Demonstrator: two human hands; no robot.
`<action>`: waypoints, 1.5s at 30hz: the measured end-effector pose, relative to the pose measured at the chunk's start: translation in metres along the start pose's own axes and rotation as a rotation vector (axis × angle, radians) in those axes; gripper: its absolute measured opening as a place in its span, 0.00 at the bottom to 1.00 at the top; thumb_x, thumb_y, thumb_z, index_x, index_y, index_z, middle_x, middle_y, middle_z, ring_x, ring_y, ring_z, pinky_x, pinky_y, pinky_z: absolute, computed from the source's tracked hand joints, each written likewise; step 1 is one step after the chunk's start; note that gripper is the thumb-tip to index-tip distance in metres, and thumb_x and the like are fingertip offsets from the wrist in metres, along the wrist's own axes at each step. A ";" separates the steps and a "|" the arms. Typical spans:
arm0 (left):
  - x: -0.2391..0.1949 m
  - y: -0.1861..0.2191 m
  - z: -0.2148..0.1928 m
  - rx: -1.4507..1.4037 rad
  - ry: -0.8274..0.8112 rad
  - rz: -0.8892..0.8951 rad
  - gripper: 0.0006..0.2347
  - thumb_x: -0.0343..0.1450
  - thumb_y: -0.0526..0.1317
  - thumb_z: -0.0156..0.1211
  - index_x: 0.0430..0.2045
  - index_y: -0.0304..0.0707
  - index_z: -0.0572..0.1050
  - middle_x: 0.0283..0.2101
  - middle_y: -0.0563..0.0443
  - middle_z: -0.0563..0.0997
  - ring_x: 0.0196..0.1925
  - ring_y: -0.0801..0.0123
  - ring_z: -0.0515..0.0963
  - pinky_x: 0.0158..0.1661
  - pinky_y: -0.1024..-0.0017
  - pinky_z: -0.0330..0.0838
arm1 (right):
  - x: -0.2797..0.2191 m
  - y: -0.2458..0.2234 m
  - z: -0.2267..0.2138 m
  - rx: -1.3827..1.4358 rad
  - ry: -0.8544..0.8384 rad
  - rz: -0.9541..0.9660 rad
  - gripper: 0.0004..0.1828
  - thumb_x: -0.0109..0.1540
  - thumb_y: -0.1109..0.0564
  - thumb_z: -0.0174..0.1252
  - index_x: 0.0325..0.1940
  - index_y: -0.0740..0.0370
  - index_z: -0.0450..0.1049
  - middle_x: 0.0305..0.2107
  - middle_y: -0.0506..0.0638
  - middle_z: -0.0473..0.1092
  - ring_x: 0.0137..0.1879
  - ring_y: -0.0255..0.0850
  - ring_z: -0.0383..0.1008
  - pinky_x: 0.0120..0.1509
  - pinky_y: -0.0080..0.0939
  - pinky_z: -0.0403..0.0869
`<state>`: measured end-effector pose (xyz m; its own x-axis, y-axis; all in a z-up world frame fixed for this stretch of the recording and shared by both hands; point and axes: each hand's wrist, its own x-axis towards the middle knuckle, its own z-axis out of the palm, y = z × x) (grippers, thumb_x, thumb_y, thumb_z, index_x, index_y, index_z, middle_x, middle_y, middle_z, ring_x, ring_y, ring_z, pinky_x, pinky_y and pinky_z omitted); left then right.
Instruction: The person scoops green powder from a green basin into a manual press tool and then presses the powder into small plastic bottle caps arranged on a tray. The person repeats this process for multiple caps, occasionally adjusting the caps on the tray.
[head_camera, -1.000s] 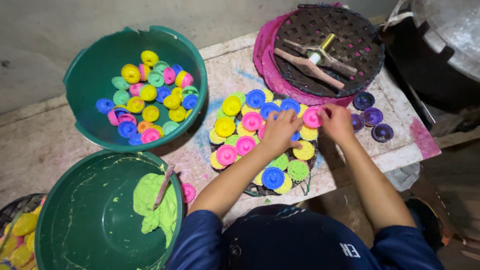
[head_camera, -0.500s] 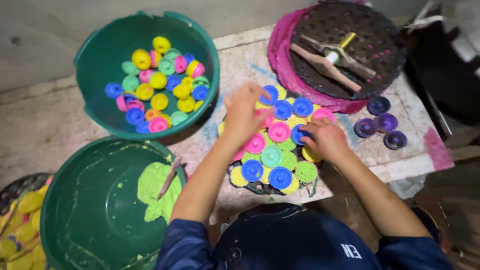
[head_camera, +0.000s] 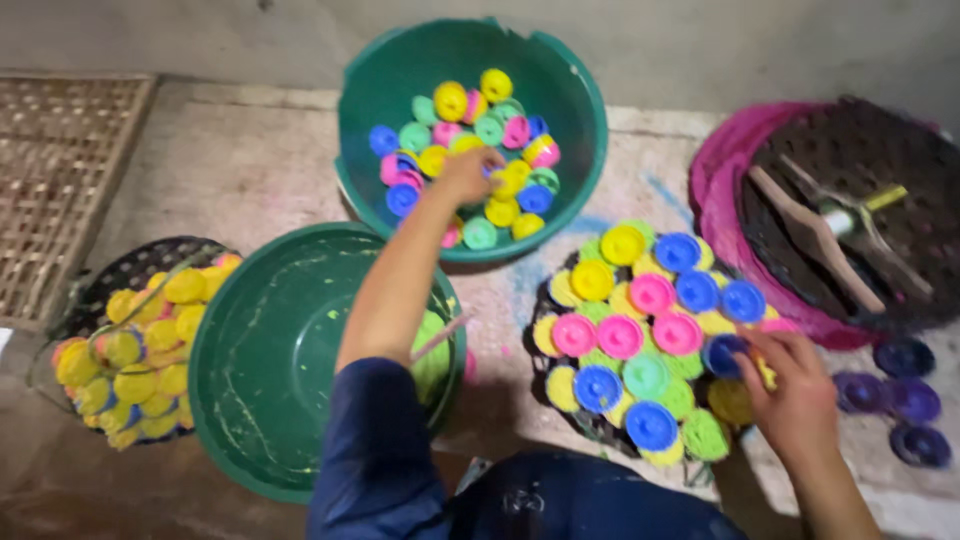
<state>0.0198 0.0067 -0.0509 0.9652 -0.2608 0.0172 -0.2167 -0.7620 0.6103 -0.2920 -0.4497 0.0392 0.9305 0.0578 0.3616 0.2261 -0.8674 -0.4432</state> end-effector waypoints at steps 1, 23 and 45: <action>0.007 -0.013 0.019 -0.015 -0.051 0.034 0.25 0.61 0.46 0.75 0.52 0.49 0.75 0.55 0.43 0.79 0.58 0.53 0.79 0.58 0.59 0.72 | 0.000 -0.008 -0.004 0.054 0.007 0.090 0.17 0.60 0.60 0.67 0.54 0.57 0.80 0.45 0.53 0.73 0.44 0.45 0.76 0.43 0.41 0.73; 0.077 0.042 0.067 0.136 -0.126 0.061 0.34 0.51 0.51 0.84 0.53 0.55 0.74 0.67 0.22 0.51 0.70 0.35 0.59 0.65 0.52 0.61 | 0.010 -0.031 -0.003 0.239 0.110 0.096 0.12 0.59 0.62 0.64 0.47 0.59 0.81 0.44 0.51 0.75 0.45 0.39 0.77 0.43 0.36 0.75; -0.171 0.264 0.093 -1.851 -0.872 0.157 0.30 0.66 0.54 0.73 0.57 0.42 0.65 0.53 0.39 0.79 0.54 0.59 0.81 0.38 0.72 0.79 | -0.026 0.010 -0.042 0.424 0.059 0.233 0.25 0.58 0.62 0.69 0.54 0.64 0.63 0.40 0.55 0.70 0.43 0.44 0.73 0.47 0.42 0.71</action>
<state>-0.2163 -0.2048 0.0334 0.5251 -0.8322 0.1779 0.6425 0.5248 0.5584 -0.3258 -0.4806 0.0602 0.9552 -0.1530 0.2534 0.1223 -0.5754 -0.8087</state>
